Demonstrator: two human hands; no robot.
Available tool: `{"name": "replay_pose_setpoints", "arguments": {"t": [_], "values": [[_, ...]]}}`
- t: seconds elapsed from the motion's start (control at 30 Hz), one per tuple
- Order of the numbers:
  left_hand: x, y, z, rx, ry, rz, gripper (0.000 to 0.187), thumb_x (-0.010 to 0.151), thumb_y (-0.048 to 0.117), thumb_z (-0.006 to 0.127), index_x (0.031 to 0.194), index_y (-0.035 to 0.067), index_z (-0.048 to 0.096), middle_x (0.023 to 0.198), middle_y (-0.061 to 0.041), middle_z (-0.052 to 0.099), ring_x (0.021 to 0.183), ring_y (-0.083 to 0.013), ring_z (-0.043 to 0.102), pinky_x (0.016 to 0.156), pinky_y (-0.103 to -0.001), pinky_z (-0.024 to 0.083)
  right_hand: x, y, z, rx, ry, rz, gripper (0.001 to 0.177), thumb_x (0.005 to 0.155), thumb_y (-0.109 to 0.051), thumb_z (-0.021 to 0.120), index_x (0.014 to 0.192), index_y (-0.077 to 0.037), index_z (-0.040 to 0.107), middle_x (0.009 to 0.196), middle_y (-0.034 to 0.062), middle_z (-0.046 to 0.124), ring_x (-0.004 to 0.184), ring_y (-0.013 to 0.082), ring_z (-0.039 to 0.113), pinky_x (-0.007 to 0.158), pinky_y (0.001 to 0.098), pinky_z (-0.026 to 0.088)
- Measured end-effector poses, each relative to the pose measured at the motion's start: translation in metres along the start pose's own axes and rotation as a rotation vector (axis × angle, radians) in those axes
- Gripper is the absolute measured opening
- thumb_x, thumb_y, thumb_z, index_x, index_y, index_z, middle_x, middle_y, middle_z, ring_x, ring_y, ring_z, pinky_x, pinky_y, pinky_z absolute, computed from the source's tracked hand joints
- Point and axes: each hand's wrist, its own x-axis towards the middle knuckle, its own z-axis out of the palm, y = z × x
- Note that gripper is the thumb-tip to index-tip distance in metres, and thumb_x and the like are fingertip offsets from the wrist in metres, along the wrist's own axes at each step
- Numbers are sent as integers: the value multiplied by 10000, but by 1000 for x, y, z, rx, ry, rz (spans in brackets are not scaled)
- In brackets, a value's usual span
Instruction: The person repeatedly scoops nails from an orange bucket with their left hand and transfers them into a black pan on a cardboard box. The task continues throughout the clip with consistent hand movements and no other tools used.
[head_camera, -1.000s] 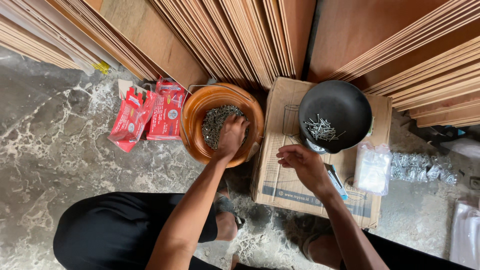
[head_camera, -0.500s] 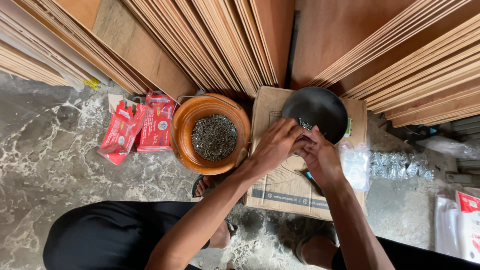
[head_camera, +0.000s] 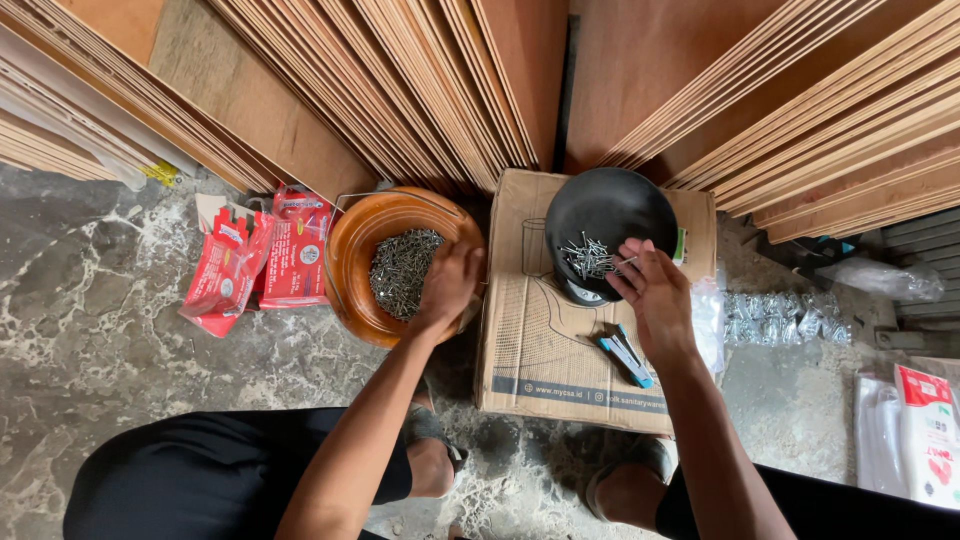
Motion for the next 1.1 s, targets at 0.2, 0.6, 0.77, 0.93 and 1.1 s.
{"name": "replay_pose_setpoints", "arguments": {"t": [0.2, 0.6, 0.77, 0.93, 1.1], "values": [[-9, -95, 15, 77, -167, -205, 193, 906, 56, 383, 1028, 56, 533, 1030, -158, 497, 1013, -394, 524, 744, -489, 503, -11, -6, 14, -60, -54, -21, 354, 969, -246, 383, 1213, -3, 465, 1207, 223, 503, 1110, 358, 522, 913, 454, 459], [-16, -169, 49, 166, -415, -377, 279, 834, -39, 451, 1090, 2, 552, 1143, -218, 489, 1091, -391, 509, 862, -500, 485, -21, 40, 39, -234, -433, 12, 208, 859, -23, 533, 1037, -5, 640, 898, 186, 673, 791, 228, 652, 751, 367, 545], [-20, -175, 49, 149, -428, -335, 317, 854, -19, 449, 1167, -18, 500, 1211, -235, 435, 1152, -415, 441, 934, -523, 447, -24, 49, 46, -294, -515, 40, 225, 850, 11, 522, 1046, 13, 632, 895, 188, 673, 795, 239, 652, 766, 386, 540], [-26, -157, 41, 289, -431, -202, 215, 854, 51, 474, 1035, -14, 570, 1141, -217, 460, 1092, -391, 484, 842, -465, 500, -21, 61, 49, -318, -561, 70, 223, 859, 2, 511, 1048, 18, 629, 907, 186, 669, 826, 245, 653, 783, 387, 533], [-32, -111, 10, -52, -375, -371, 334, 815, 110, 387, 1034, -16, 606, 1177, -278, 489, 1081, -455, 474, 887, -550, 427, -24, 61, 53, -360, -588, 95, 217, 860, -15, 518, 1041, 9, 634, 903, 179, 678, 832, 237, 664, 786, 383, 539]]}}
